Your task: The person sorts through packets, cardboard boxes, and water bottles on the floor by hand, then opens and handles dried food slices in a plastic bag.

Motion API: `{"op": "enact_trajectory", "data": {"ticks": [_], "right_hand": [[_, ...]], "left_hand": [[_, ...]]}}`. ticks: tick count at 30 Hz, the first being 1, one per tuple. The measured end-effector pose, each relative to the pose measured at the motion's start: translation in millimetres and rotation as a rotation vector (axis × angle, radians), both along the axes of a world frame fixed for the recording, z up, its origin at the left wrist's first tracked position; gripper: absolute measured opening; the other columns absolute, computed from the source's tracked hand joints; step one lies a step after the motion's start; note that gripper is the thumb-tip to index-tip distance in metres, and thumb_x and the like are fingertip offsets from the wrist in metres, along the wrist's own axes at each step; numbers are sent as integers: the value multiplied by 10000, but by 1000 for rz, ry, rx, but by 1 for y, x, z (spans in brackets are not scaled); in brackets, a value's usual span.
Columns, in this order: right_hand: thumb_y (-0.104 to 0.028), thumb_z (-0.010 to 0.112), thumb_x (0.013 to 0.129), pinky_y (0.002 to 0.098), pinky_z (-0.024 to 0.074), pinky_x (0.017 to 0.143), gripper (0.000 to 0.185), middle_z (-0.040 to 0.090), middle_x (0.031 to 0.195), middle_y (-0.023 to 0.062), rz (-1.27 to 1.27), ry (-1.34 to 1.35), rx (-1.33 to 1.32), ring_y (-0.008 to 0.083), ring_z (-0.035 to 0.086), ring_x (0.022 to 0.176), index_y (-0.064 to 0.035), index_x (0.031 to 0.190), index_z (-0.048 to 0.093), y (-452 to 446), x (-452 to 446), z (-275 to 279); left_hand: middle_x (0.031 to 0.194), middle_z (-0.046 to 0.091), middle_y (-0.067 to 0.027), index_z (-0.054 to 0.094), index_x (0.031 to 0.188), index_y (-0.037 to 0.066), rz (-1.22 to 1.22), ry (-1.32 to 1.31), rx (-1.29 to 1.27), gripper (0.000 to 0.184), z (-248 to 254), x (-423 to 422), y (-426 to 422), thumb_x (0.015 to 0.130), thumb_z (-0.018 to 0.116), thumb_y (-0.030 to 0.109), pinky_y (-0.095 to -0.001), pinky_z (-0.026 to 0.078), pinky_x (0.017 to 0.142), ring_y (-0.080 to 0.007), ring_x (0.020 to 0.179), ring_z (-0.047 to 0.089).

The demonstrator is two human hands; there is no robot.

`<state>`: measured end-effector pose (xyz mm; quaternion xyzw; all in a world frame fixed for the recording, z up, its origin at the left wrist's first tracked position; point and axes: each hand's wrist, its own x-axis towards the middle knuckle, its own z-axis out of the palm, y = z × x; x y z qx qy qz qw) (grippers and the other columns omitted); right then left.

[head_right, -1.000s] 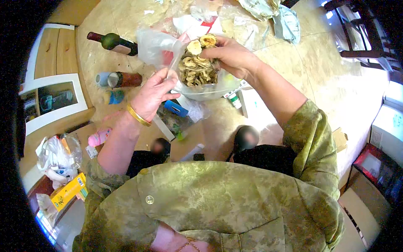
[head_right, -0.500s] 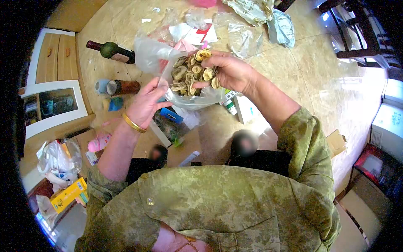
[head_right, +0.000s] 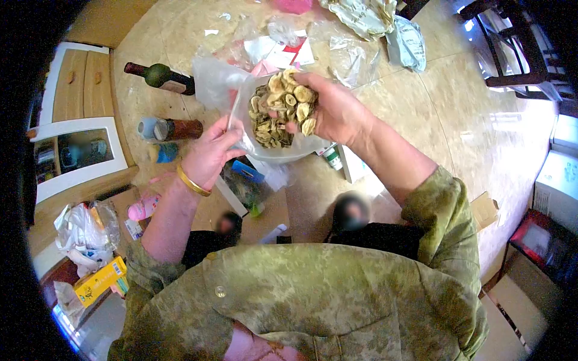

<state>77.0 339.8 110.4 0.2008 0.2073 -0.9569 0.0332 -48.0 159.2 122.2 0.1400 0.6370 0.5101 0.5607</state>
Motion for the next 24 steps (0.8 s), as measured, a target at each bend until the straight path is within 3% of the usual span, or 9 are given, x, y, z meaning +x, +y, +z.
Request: {"op": "enact_trajectory", "data": {"ticks": [4, 6, 7, 9, 12, 14, 16, 18, 24], "right_hand": [[-261, 385, 842, 314, 514, 541, 358, 549, 949, 167, 107, -163, 122, 272, 572, 812, 17, 1067, 404, -25, 1, 64], [-301, 371, 849, 292, 482, 512, 341, 550, 953, 97, 273, -77, 148, 170, 562, 677, -31, 1021, 488, -36, 9, 102], [-277, 374, 849, 290, 488, 533, 332, 526, 960, 139, 319, 116, 93, 194, 559, 739, -12, 1035, 450, -47, 9, 105], [-230, 368, 857, 265, 476, 583, 321, 486, 981, 162, 440, 433, 107, 183, 534, 806, 9, 1068, 399, -56, 10, 110], [-179, 351, 867, 226, 430, 640, 310, 466, 990, 126, 553, 523, 146, 131, 489, 816, 15, 1108, 369, -58, 15, 127], [-152, 342, 870, 210, 404, 668, 309, 461, 984, 110, 593, 490, 121, 114, 466, 820, 17, 1129, 352, -63, 20, 128], [-125, 327, 867, 221, 388, 707, 316, 457, 997, 109, 542, 539, 56, 127, 461, 845, 30, 1142, 336, -69, 22, 125], [-124, 329, 861, 247, 375, 754, 331, 453, 1013, 119, 490, 566, -87, 153, 464, 875, 44, 1146, 325, -72, 19, 124], [-114, 518, 790, 205, 465, 613, 345, 491, 1058, 145, 251, 528, -97, 128, 534, 787, 29, 1100, 462, -68, 30, 122]], "left_hand": [[922, 495, 5, 459, 1041, 80, -19, -5, 15, 242, 2, -1, 0, 819, 453, 177, -259, 417, 743, -86, 850, 477], [903, 504, 5, 457, 1047, 83, 23, -42, 184, 250, 21, 6, 5, 816, 461, 177, -243, 409, 744, -76, 843, 473], [863, 504, 11, 476, 996, 78, -135, -168, 253, 205, 21, -8, -1, 811, 461, 164, -219, 398, 716, -64, 787, 472], [840, 494, 16, 482, 953, 75, -68, -113, 129, 167, 0, -12, 3, 808, 462, 156, -205, 389, 693, -61, 751, 467], [757, 455, 34, 490, 833, 77, 36, -37, -5, 73, -8, -11, -3, 799, 465, 137, -180, 361, 623, -50, 663, 433], [826, 499, -8, 469, 877, 62, -72, -37, 30, 85, -15, -18, -7, 800, 459, 97, -227, 414, 722, -85, 779, 491], [806, 484, 1, 461, 846, 67, -55, 2, -1, 56, -10, -14, -4, 798, 461, 96, -221, 401, 720, -79, 776, 483], [709, 435, 58, 495, 814, 87, -32, 35, 13, 51, -9, -13, -3, 773, 469, 102, -180, 336, 594, -27, 651, 389], [724, 432, 60, 495, 830, 87, -64, 35, 22, 72, -7, -12, -2, 763, 467, 88, -180, 327, 596, -28, 654, 375]]}}
